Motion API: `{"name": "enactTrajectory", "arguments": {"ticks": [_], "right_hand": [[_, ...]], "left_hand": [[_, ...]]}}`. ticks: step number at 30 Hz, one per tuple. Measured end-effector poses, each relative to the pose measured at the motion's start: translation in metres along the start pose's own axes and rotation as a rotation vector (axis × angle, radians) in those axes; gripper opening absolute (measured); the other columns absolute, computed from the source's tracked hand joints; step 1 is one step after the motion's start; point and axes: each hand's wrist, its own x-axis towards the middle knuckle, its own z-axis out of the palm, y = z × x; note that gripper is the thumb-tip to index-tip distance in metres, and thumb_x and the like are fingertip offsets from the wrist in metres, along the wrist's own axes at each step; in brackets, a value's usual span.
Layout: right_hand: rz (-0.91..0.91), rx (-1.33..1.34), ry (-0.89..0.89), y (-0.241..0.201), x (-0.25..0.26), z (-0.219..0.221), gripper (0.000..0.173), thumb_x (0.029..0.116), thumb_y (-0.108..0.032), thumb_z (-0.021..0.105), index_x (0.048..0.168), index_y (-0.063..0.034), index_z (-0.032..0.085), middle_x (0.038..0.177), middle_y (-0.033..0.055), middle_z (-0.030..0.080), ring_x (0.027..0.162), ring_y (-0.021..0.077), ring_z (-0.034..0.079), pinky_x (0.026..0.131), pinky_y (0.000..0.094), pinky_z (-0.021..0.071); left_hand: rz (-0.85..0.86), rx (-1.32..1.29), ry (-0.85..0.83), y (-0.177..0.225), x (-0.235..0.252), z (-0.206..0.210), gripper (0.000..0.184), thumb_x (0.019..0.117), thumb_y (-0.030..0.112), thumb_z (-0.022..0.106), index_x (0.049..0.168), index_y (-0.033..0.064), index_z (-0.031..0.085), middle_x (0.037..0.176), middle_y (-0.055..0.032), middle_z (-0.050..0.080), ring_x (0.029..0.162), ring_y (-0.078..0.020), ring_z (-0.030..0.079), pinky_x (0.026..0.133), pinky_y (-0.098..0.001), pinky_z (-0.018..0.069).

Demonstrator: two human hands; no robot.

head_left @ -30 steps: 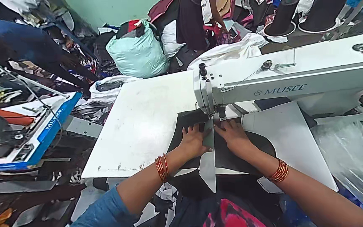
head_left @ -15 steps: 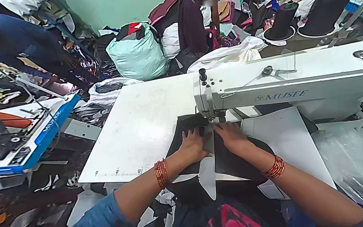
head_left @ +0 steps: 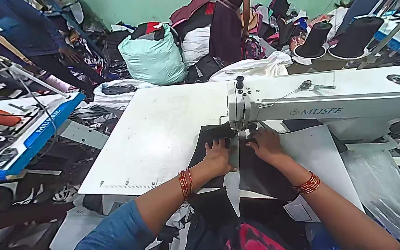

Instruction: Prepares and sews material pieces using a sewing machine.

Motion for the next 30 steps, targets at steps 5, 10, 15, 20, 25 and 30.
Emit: {"name": "enactTrajectory", "arguments": {"ticks": [5,10,15,20,25,30], "right_hand": [[0.011,0.035,0.047,0.006,0.011,0.002,0.036,0.1074,-0.029,0.052,0.118,0.0007,0.069,0.122,0.0254,0.064,0.127,0.0436,0.053,0.112,0.0615,0.0308],[0.027,0.060,0.068,0.007,0.013,0.007,0.035,0.1072,-0.029,0.052,0.118,-0.0001,0.069,0.123,0.0237,0.065,0.132,0.0427,0.050,0.117,0.0625,0.0254],[0.033,0.039,0.049,0.007,0.014,0.007,0.036,0.1076,-0.029,0.051,0.120,-0.0006,0.068,0.127,0.0235,0.063,0.133,0.0420,0.050,0.117,0.0620,0.0244],[0.013,0.006,0.070,0.008,0.014,0.008,0.037,0.1079,-0.030,0.051,0.123,-0.0004,0.067,0.126,0.0233,0.065,0.130,0.0416,0.054,0.117,0.0645,0.0242],[-0.022,-0.040,0.085,0.009,0.017,0.006,0.034,0.1071,-0.029,0.054,0.119,-0.0018,0.068,0.118,0.0230,0.067,0.118,0.0404,0.061,0.106,0.0647,0.0340],[-0.022,-0.030,0.067,0.010,0.019,0.002,0.034,0.1067,-0.030,0.055,0.123,-0.0026,0.067,0.119,0.0223,0.067,0.119,0.0403,0.061,0.107,0.0656,0.0337]], "left_hand": [[0.006,-0.003,0.003,-0.001,0.001,0.000,0.087,0.0912,0.057,0.070,0.163,0.0314,0.028,0.168,-0.0286,0.010,0.153,-0.0531,0.011,0.111,-0.0800,0.0202],[0.010,-0.002,-0.002,-0.001,0.001,0.000,0.088,0.0913,0.057,0.070,0.164,0.0314,0.027,0.168,-0.0275,0.009,0.154,-0.0523,0.009,0.111,-0.0807,0.0191],[0.010,-0.003,-0.002,-0.001,0.001,-0.001,0.087,0.0912,0.057,0.070,0.163,0.0318,0.028,0.169,-0.0267,0.008,0.154,-0.0517,0.009,0.111,-0.0808,0.0191],[0.016,0.010,-0.002,-0.001,0.003,-0.003,0.087,0.0916,0.057,0.069,0.164,0.0311,0.027,0.168,-0.0282,0.009,0.153,-0.0530,0.010,0.110,-0.0804,0.0211],[0.019,0.009,-0.003,-0.002,0.004,-0.005,0.088,0.0905,0.057,0.070,0.163,0.0309,0.029,0.168,-0.0279,0.009,0.153,-0.0527,0.011,0.110,-0.0803,0.0224],[0.022,0.014,0.003,-0.002,0.006,-0.006,0.087,0.0916,0.057,0.069,0.163,0.0302,0.028,0.167,-0.0292,0.010,0.153,-0.0527,0.012,0.110,-0.0805,0.0226]]}}
